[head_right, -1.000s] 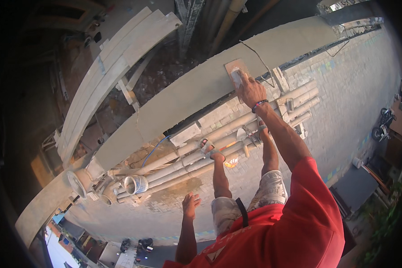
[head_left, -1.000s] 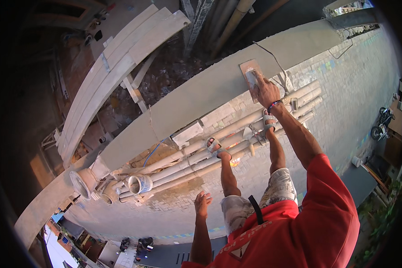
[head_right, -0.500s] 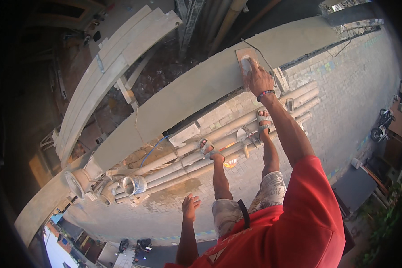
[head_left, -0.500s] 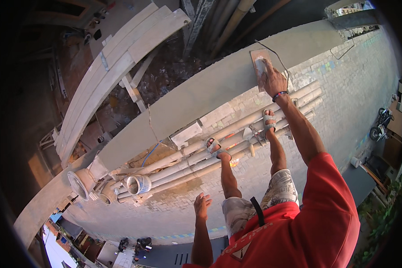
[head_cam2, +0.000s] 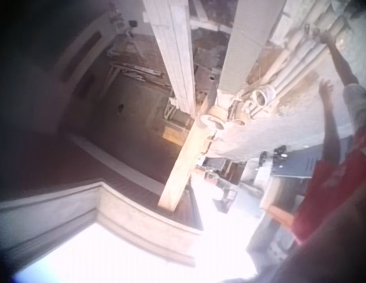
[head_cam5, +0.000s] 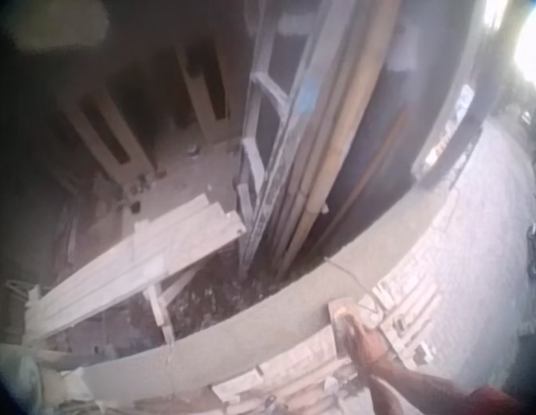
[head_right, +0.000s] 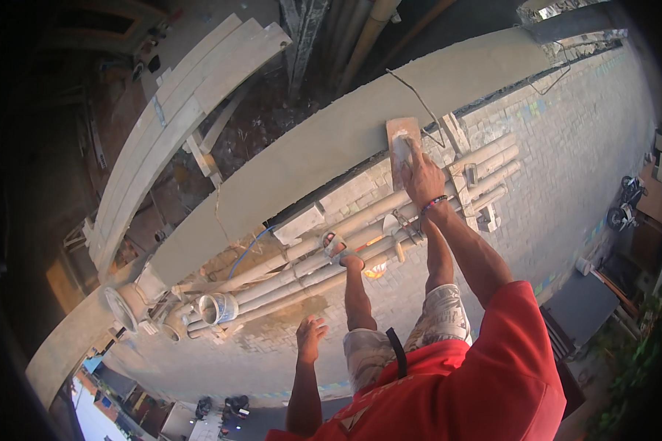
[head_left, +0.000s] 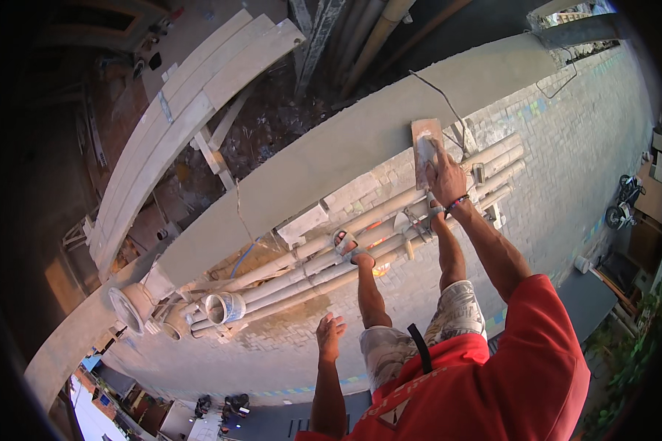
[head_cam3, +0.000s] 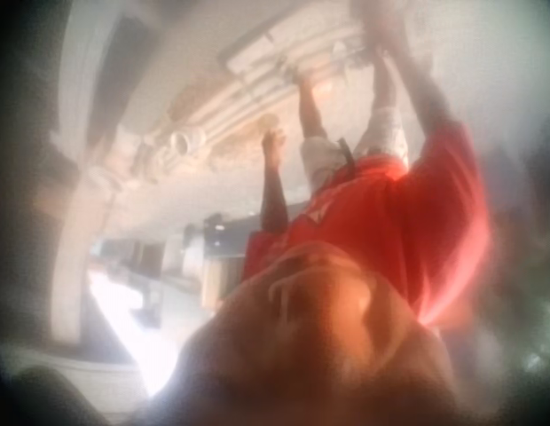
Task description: The person smooths a long concrete beam using a trowel. They repeatedly dip the trowel into a bucket of water and continue smoothing the surface along the length of the beam.
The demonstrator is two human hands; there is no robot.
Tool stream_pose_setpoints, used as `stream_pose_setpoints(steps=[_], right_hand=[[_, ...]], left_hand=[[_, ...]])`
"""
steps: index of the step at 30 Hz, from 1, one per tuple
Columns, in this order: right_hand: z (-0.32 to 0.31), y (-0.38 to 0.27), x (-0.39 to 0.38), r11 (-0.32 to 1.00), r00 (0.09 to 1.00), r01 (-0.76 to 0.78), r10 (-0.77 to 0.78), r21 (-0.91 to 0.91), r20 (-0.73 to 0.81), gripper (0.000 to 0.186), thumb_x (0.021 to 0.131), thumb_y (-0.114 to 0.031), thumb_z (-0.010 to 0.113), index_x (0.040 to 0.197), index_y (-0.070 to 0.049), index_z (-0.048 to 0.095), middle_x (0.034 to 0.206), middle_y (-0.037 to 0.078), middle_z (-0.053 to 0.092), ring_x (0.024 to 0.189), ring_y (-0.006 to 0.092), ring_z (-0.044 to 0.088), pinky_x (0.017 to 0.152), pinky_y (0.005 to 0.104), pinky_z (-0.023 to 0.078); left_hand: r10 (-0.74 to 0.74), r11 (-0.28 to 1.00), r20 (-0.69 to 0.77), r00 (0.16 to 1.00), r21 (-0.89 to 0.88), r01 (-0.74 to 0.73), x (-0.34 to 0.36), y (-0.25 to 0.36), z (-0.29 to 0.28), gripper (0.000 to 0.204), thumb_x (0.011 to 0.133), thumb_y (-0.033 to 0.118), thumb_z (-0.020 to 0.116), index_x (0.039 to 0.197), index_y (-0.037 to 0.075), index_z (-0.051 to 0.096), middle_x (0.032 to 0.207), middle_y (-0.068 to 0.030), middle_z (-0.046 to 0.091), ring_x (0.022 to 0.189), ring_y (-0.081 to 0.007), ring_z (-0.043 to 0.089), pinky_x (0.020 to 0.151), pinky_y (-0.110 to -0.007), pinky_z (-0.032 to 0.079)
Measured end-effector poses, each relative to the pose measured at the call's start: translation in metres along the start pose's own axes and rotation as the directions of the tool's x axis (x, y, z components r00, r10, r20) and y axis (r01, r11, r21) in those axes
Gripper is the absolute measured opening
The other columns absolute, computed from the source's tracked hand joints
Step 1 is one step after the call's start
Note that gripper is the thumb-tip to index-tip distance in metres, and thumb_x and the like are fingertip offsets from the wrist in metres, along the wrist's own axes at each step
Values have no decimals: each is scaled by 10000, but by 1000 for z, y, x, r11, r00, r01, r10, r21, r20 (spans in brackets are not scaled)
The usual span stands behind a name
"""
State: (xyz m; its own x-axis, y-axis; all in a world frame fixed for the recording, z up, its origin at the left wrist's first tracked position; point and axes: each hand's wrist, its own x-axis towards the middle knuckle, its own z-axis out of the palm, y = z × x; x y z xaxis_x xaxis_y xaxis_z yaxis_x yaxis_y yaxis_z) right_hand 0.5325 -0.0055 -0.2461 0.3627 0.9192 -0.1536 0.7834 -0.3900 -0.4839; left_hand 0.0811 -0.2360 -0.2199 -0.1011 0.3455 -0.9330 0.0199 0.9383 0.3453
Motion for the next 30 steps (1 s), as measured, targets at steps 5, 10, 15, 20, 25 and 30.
stream_pose_setpoints(steps=[5,10,15,20,25,30], right_hand=[[-4,-13,77,947,941,-317,306,-57,-146,554,824,-218,571,1338,-96,406,897,233,652,831,417,634,731,488,505],[6,-7,114,932,925,-350,329,-90,-191,573,818,-239,585,1345,-117,395,821,256,650,776,429,633,692,505,494],[21,-23,110,950,944,-303,290,-67,-157,561,822,-287,575,1327,-113,403,812,223,662,797,409,642,709,490,498],[27,-44,86,968,970,-242,239,-61,-47,544,828,-256,574,1335,-151,407,882,233,654,794,397,646,702,486,505],[49,-68,78,997,996,-75,75,7,-37,596,816,-241,584,1366,-149,376,1003,260,621,814,410,646,697,483,523],[64,-92,52,959,950,275,-259,-74,174,556,841,-259,581,1350,-137,394,957,246,626,773,407,648,654,475,535]], left_hand=[[-22,999,-19,1000,48,23,7,10,10,527,949,308,519,1347,-14,394,1138,-184,610,904,-244,647,811,-353,511],[-10,999,12,1000,46,10,3,14,12,538,951,315,511,1351,-21,384,1168,-191,596,931,-251,644,820,-358,514],[-50,999,-12,999,21,50,7,0,8,500,954,290,529,1339,-8,412,1106,-177,624,875,-239,650,791,-348,511],[-49,998,-4,999,51,49,14,-8,1,532,954,317,518,1346,-19,391,1140,-187,610,906,-256,648,798,-355,519],[-38,998,8,999,50,38,18,21,19,544,953,325,512,1352,-22,386,1152,-188,611,927,-254,649,816,-354,515],[-7,999,24,1000,45,6,27,36,28,522,953,293,508,1356,-17,392,1155,-176,615,925,-243,652,829,-351,510]])
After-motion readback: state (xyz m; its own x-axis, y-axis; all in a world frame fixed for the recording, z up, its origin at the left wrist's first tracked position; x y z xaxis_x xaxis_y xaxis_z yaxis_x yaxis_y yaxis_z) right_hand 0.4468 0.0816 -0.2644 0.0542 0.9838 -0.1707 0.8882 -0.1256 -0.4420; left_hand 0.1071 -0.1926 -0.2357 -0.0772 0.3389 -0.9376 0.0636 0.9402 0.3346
